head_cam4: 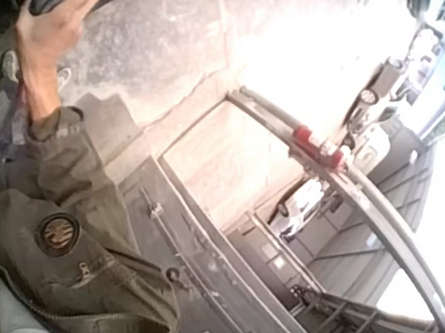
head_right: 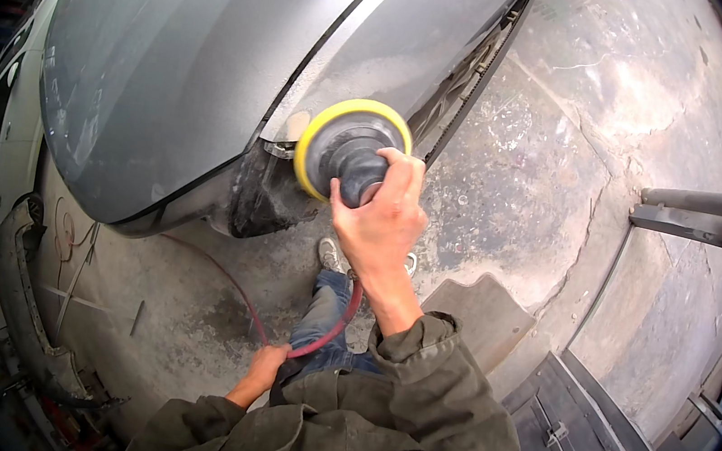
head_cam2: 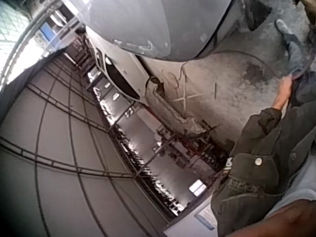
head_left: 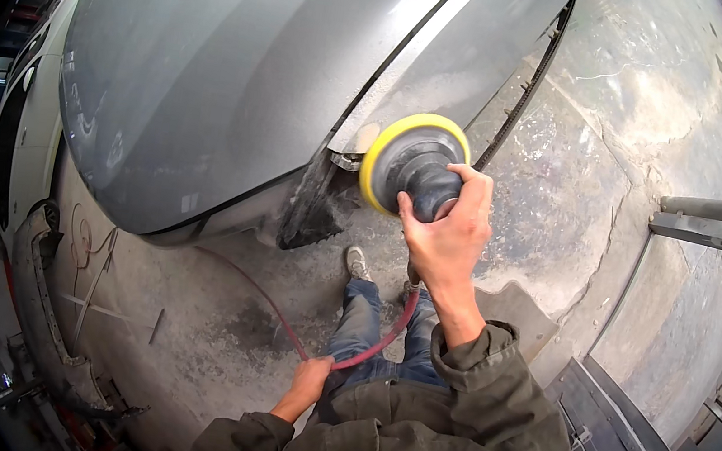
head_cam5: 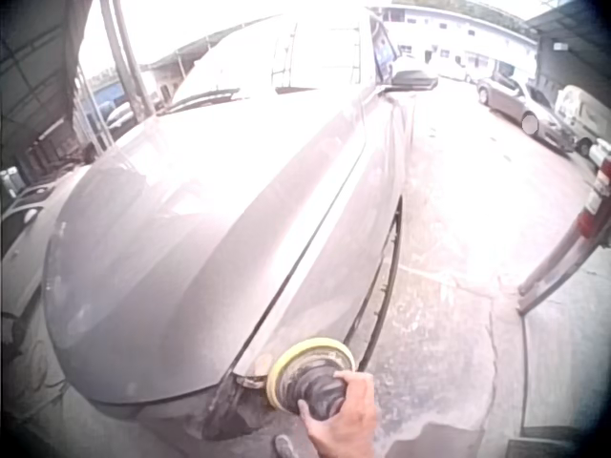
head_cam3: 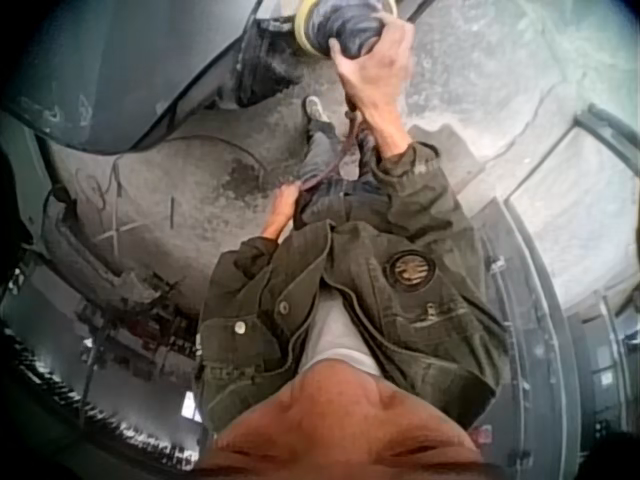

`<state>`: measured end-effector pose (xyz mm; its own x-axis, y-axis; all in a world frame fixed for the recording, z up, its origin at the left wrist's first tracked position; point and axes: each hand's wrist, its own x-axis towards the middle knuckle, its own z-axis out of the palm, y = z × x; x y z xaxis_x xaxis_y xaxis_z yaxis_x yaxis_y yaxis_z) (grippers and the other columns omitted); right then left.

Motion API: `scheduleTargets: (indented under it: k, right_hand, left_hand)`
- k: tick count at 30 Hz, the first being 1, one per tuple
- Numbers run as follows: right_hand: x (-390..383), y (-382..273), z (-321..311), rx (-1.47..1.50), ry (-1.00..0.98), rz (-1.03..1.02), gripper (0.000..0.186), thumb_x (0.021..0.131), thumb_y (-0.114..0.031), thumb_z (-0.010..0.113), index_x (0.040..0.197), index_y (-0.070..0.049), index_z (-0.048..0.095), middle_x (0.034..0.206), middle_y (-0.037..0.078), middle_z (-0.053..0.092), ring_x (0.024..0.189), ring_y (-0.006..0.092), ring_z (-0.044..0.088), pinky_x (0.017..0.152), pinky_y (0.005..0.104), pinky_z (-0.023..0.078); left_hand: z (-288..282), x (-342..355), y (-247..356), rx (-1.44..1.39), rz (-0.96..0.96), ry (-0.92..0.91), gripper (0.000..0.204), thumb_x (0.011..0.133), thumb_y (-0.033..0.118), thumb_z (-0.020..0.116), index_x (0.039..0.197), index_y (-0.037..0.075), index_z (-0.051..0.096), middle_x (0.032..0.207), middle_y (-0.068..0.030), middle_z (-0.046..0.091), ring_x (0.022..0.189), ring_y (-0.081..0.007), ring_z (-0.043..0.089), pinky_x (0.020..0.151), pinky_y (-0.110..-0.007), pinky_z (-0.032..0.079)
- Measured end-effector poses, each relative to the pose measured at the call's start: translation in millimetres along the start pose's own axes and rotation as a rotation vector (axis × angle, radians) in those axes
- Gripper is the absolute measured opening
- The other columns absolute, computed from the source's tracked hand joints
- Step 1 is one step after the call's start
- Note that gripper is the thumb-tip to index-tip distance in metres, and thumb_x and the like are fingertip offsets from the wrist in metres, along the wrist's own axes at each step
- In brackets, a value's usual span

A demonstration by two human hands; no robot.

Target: The person uses a pneumatic orbital sander to smooth the surface of a silver car's front bumper and fender. They then use an air hose to blow dust off the bumper and a detached car door. Finally, they put on gloves and use a sanding block to manually sand a small metal piece.

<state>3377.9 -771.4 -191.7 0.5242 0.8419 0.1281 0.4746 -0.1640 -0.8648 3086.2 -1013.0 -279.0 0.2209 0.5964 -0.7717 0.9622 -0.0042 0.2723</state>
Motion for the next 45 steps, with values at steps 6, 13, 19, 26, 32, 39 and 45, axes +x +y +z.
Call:
scheduleTargets:
  k: [6, 13, 19, 26, 32, 39, 45]
  right_hand:
    - [3, -5, 1, 0.045, 0.017, 0.01, 0.059, 0.064, -0.013, 0.085, 0.113, -0.005, 0.053, 0.098, 0.008, 0.051, 0.052, 0.017, 0.049, 0.054, 0.0324, 0.045]
    - [4, 0, 2, 0.016, 0.018, -0.012, 0.059, 0.064, -0.014, 0.085, 0.113, -0.005, 0.053, 0.096, 0.008, 0.051, 0.052, 0.0169, 0.048, 0.055, 0.0328, 0.044]
    - [8, -16, 1, 0.023, -0.06, 0.023, 0.058, 0.065, -0.015, 0.083, 0.113, -0.007, 0.052, 0.104, 0.01, 0.053, 0.064, 0.0247, 0.061, 0.058, 0.0385, 0.05]
    - [7, -20, 3, 0.054, -0.076, -0.008, 0.058, 0.065, -0.017, 0.084, 0.112, -0.006, 0.052, 0.103, 0.01, 0.053, 0.066, 0.0248, 0.061, 0.058, 0.0388, 0.05]
    - [9, -10, -1, 0.002, -0.052, 0.014, 0.056, 0.065, -0.015, 0.083, 0.111, -0.006, 0.052, 0.104, 0.01, 0.052, 0.061, 0.0234, 0.06, 0.058, 0.0379, 0.05]
    - [7, -2, -1, -0.03, -0.024, -0.014, 0.057, 0.066, -0.016, 0.083, 0.112, -0.006, 0.052, 0.103, 0.01, 0.051, 0.058, 0.0225, 0.058, 0.057, 0.0377, 0.05]
    - [14, -3, -3, -0.035, -0.003, 0.037, 0.058, 0.065, -0.015, 0.084, 0.113, -0.006, 0.052, 0.105, 0.01, 0.052, 0.076, 0.0242, 0.062, 0.067, 0.0392, 0.051]
  left_hand:
    - [-4, 2, 6, 0.024, -0.008, -0.025, 0.01, 0.088, 0.014, 0.051, 0.092, 0.006, 0.057, 0.092, -0.0221, 0.067, 0.089, -0.0454, 0.064, 0.072, -0.054, 0.05]
    - [-5, 1, 4, 0.018, -0.016, -0.029, 0.011, 0.089, 0.014, 0.051, 0.092, 0.006, 0.057, 0.091, -0.0224, 0.067, 0.089, -0.0461, 0.064, 0.073, -0.054, 0.05]
    - [-12, 3, 12, 0.013, -0.015, -0.037, 0.009, 0.088, 0.011, 0.052, 0.092, 0.006, 0.057, 0.09, -0.0222, 0.067, 0.089, -0.0456, 0.064, 0.073, -0.053, 0.05]
    - [-10, 5, 10, 0.016, -0.011, -0.036, 0.009, 0.087, 0.012, 0.052, 0.093, 0.006, 0.057, 0.09, -0.0222, 0.066, 0.088, -0.0459, 0.064, 0.072, -0.053, 0.05]
    - [-11, 4, 9, 0.022, -0.037, -0.029, 0.011, 0.088, 0.014, 0.052, 0.094, 0.007, 0.058, 0.089, -0.0226, 0.066, 0.087, -0.0467, 0.063, 0.072, -0.054, 0.05]
    - [-2, 2, 0, 0.011, -0.035, -0.031, 0.011, 0.089, 0.014, 0.051, 0.095, 0.008, 0.058, 0.089, -0.0229, 0.067, 0.088, -0.0463, 0.064, 0.073, -0.054, 0.049]
    - [-17, -3, 15, 0.0, -0.078, -0.051, 0.014, 0.09, 0.017, 0.048, 0.095, 0.008, 0.058, 0.09, -0.0235, 0.066, 0.09, -0.0461, 0.064, 0.074, -0.054, 0.049]
